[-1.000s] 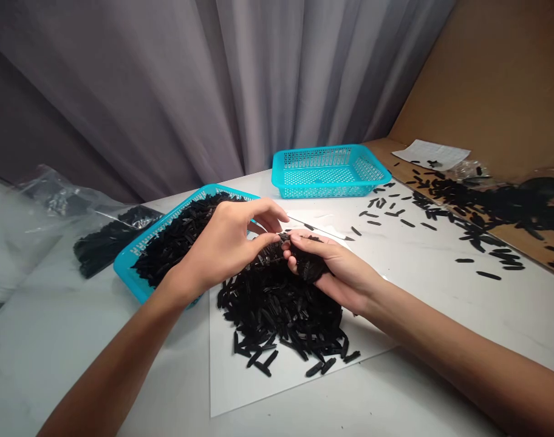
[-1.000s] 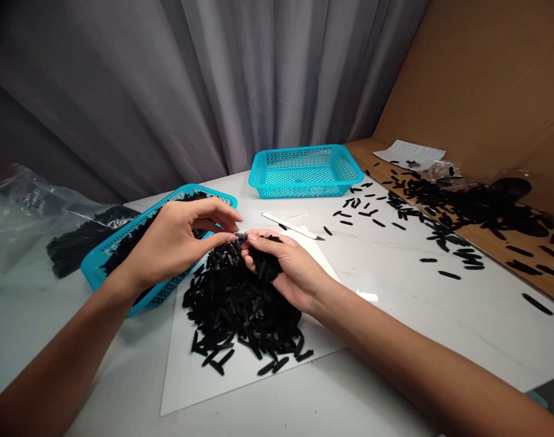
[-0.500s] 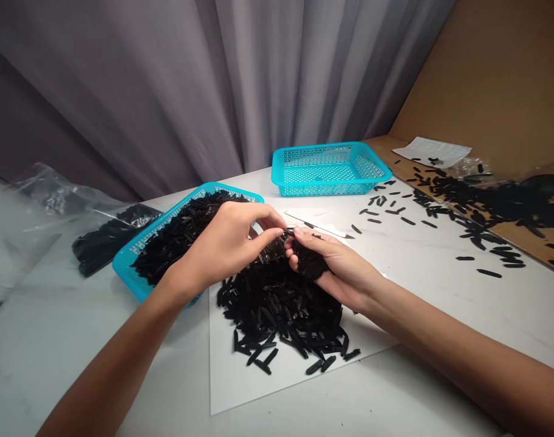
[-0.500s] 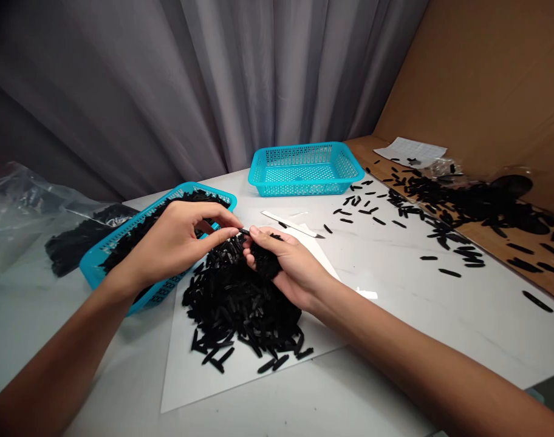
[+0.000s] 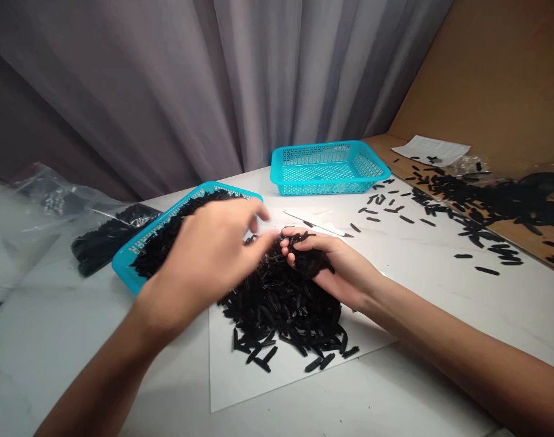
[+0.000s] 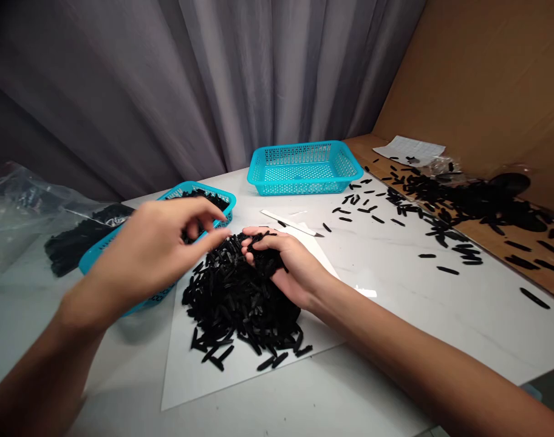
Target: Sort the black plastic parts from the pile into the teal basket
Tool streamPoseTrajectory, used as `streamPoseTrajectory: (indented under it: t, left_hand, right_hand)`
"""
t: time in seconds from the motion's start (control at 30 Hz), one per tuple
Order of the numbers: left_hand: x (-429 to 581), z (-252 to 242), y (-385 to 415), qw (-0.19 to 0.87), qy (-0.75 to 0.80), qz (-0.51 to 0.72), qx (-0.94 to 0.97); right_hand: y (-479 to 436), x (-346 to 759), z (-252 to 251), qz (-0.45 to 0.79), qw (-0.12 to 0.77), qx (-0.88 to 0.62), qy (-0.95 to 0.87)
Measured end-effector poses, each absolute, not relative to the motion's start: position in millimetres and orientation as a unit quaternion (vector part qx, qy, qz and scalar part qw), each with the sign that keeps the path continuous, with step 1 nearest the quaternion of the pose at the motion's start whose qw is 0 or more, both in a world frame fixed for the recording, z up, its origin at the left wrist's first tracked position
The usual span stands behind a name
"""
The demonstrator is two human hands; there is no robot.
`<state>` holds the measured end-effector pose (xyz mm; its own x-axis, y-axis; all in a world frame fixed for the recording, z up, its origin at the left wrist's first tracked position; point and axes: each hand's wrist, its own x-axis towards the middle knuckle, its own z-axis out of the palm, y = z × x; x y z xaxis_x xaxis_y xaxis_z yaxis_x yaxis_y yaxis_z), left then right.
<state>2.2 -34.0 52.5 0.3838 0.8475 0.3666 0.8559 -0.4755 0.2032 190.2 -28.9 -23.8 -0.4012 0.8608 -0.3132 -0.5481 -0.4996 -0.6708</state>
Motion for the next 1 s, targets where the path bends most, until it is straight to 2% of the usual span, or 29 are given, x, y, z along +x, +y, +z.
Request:
streamPoseTrajectory:
  t: [0.07, 0.13, 0.4, 0.6, 0.77, 1.0]
  left_hand:
    - [14.4, 45.9, -37.3, -0.049, -0.459, -0.178, -0.869]
    - [21.3, 38.5, -36.6, -0.051, -0.430, -0.163, -0.886]
    - [8.9, 36.9, -19.6, -0.155, -0.419, -0.203, -0.871]
    - [6.4, 37.6, -12.0, -0.154, -0.418, -0.275, -0.852]
    - [4.5, 34.1, -8.6, -0.156, -0.398, -0.266, -0.864]
    - [0.5, 35.9, -9.1, -0.075, -0.375, -0.259, -0.887]
  right_hand:
    - [-29.3, 190.4, -23.7, 0.797, 0.439, -0.306, -0.279]
    - [-29.6, 190.4, -22.4, 0.787, 0.440, -0.305, -0.307]
    - [-30.3, 188.6, -16.0, 0.782, 0.449, -0.343, -0.261]
    - [-29.3, 190.0, -16.8, 0.786, 0.439, -0.332, -0.281]
    - [-28.4, 191.2, -21.6, 0.770, 0.447, -0.335, -0.309]
    - [-27.4, 191.3, -22.4, 0.735, 0.469, -0.335, -0.358]
